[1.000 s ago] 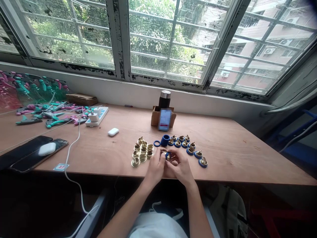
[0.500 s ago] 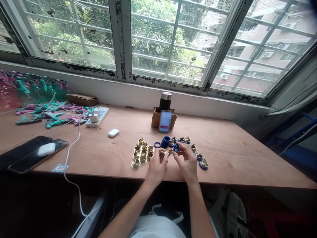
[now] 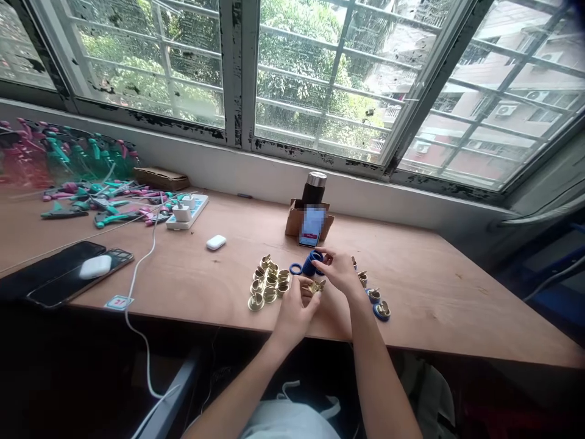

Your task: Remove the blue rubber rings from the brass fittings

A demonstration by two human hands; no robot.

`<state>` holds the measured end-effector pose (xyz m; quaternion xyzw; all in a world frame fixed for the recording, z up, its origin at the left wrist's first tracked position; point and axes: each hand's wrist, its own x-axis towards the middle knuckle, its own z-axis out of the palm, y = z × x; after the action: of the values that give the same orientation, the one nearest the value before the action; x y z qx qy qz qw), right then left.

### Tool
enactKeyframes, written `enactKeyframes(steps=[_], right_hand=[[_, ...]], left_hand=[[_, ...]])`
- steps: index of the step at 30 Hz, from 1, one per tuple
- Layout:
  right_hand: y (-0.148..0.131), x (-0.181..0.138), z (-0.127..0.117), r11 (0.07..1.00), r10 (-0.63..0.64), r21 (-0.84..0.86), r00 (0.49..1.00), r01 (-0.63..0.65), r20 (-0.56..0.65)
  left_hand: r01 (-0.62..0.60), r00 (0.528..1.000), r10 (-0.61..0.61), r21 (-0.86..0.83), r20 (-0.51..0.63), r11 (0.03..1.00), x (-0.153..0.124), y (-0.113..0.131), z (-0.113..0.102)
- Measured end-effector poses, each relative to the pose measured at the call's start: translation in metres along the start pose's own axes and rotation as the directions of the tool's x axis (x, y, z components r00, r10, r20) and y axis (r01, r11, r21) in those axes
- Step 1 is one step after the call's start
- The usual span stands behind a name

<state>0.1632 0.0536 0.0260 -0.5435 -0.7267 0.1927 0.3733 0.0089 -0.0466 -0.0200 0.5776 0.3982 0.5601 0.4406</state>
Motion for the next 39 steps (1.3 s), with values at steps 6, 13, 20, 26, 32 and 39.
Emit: enactKeyframes(steps=[6, 13, 20, 26, 32, 39], right_hand=[[-0.002, 0.001, 0.0, 0.997, -0.024, -0.077, 1.0, 0.024, 0.009], [-0.001, 0.0, 0.0, 0.995, -0.056, -0.078, 0.998, 0.058, 0.025], [-0.006, -0.003, -0.002, 0.995, -0.077, -0.067, 0.997, 0.077, 0.012], [-0.012, -0.027, -0.011, 0.994, -0.099, 0.021, 0.974, 0.105, -0.202], [-0.021, -0.073, -0.006, 0.899, 0.111, 0.435, 0.985, -0.045, -0.129], [-0.025, -0.083, 0.009, 0.769, 0.113, 0.637, 0.993, -0.059, -0.045]], left_hand=[[-0.005, 1.0, 0.004, 0.008, 0.014, 1.0, 0.0, 0.002, 0.001], [-0.009, 1.0, 0.009, 0.01, 0.014, 1.0, -0.001, 0.001, 0.0], [-0.009, 1.0, 0.008, 0.029, 0.013, 1.0, 0.0, -0.005, 0.0], [0.011, 1.0, -0.011, 0.042, -0.007, 0.999, -0.003, 0.0, -0.001], [0.006, 1.0, -0.006, -0.002, -0.024, 1.0, -0.002, 0.005, 0.0], [-0.03, 0.999, 0.029, -0.029, -0.039, 0.999, -0.006, 0.009, 0.002]])
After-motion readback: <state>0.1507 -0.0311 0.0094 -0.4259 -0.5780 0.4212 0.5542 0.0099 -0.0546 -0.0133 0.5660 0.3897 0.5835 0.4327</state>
